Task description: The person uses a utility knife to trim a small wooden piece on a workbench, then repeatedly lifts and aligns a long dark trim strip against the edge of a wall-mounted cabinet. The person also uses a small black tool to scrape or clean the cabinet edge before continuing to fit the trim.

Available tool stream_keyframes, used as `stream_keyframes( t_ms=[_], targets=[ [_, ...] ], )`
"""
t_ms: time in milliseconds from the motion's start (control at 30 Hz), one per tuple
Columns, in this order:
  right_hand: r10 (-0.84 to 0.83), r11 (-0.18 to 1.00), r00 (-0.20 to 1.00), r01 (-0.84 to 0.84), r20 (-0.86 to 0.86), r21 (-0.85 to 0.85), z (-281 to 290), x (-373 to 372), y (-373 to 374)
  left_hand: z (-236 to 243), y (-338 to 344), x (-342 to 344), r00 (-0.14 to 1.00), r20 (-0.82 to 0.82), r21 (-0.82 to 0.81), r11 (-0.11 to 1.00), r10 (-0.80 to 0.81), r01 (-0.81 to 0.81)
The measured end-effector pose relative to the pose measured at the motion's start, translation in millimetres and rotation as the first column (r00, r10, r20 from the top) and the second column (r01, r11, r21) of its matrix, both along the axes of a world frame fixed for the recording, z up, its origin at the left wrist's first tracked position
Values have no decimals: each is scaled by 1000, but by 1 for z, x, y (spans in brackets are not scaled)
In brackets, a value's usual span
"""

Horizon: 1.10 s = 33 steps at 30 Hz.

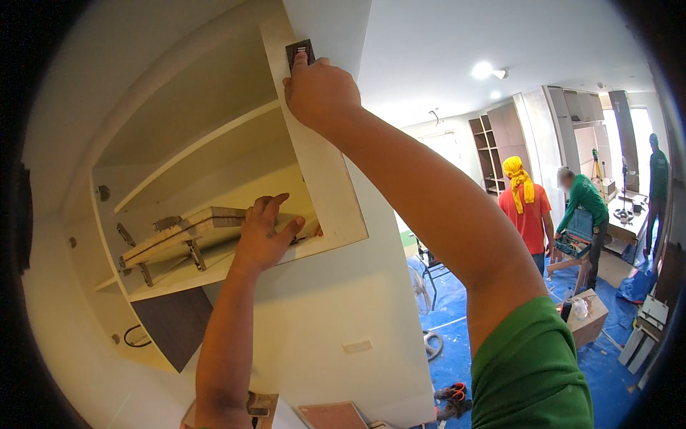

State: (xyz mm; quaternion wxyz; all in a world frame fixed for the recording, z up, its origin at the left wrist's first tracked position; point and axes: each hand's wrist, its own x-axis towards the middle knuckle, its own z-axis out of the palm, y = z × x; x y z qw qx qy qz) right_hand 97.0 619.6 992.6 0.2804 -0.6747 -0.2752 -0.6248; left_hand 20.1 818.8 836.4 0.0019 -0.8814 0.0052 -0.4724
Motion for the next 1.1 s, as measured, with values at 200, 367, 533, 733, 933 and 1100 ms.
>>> stream_keyframes(
  t_ms=[200, 367, 533, 733, 933, 1100],
  targets=[
    [-66, 998, 994, 67, 88, -12, -1, 1, -3, 1, -3, -2, 1000, -2, -13, 1000, -13, 13],
    [-37, 999, 998, 39, 50, -38, 5, -5, -4, 0, -3, -1, 1000, 6, -22, 1000, 1, -1],
    [69, 998, 998, -69, 9, 1, -29, -17, -26, -1, -3, 2, 999, 29, 7, 1000, 15, -15],
    [561, 828, 812, -549, -161, 114, -154, -20, -120, -1, 5, 1, 961, 241, 146, 984, -136, 102],
    [733, 632, 138, -499, -666, 593, -401, 8, -193, 93, -73, -9, 721, 492, -146, 771, -487, 620],
    [570, 781, -134, -219, -811, 585, -663, 33, -218, 228, -114, 5, 648, 273, -428, 514, -711, 744]
  ],
)
